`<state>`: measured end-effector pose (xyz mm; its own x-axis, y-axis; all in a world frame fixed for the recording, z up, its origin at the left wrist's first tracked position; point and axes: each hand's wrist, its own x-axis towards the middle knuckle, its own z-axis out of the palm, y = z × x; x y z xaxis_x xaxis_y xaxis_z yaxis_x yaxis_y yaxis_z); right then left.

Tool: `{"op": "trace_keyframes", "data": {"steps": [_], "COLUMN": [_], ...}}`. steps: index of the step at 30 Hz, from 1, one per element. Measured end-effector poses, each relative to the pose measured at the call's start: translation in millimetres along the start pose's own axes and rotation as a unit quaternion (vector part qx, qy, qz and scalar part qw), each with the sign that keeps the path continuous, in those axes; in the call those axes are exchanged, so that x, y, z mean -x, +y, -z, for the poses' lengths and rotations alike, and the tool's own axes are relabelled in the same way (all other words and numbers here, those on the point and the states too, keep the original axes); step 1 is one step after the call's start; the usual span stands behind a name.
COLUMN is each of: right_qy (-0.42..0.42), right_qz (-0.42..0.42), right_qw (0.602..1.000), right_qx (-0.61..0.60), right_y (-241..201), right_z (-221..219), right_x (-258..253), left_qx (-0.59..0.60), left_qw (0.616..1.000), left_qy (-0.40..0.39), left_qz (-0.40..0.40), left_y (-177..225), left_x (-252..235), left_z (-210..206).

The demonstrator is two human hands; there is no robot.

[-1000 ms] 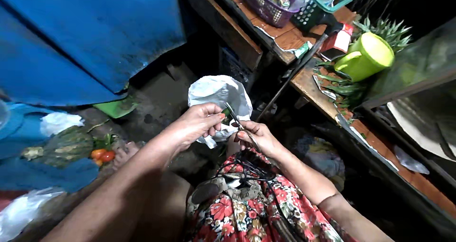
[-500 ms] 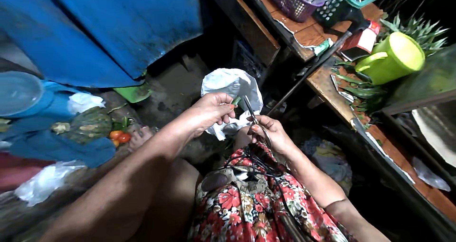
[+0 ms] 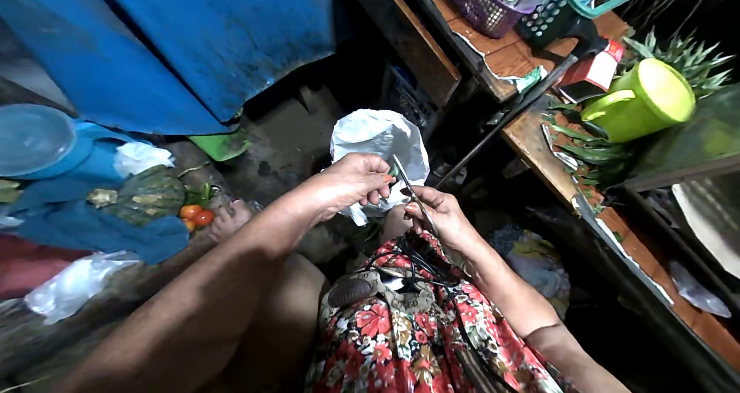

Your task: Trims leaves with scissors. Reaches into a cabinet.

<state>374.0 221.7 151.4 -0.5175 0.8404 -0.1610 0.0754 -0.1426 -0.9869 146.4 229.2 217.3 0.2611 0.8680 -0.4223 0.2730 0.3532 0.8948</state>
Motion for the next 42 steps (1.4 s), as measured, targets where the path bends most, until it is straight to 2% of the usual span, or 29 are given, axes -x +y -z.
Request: {"op": "trace_keyframes", "data": {"steps": [5, 11, 19, 26, 34, 42], "right_qy": [0.013, -0.010, 0.012, 0.028, 0.007, -0.024], "right_qz": [0.011, 0.006, 0.031, 0.030, -0.017, -0.003], "right_qw": [1.000, 1.000, 0.998, 0.999, 0.997, 0.998], "right_qx": [-0.005, 0.019, 0.047, 0.001, 0.079, 0.053], "right_y": [2, 2, 3, 3, -11, -12], "right_z": [-1, 1, 2, 1, -6, 2], "right_x": [-1, 0, -2, -1, 1, 0], "left_qx": [-0.011, -0.010, -0.035, -0.028, -0.060, -0.075], "left_qw": [1.000, 1.000, 0.999, 0.999, 0.997, 0.995], "left_qy": [0.014, 0.025, 0.014, 0.034, 0.048, 0.063], "left_qz": [0.009, 0.006, -0.003, -0.006, -0.003, 0.015], "left_y": [2, 1, -1, 0, -2, 3], "left_x": [0, -3, -5, -7, -7, -7], "left_z": [-1, -2, -6, -4, -9, -13]}}
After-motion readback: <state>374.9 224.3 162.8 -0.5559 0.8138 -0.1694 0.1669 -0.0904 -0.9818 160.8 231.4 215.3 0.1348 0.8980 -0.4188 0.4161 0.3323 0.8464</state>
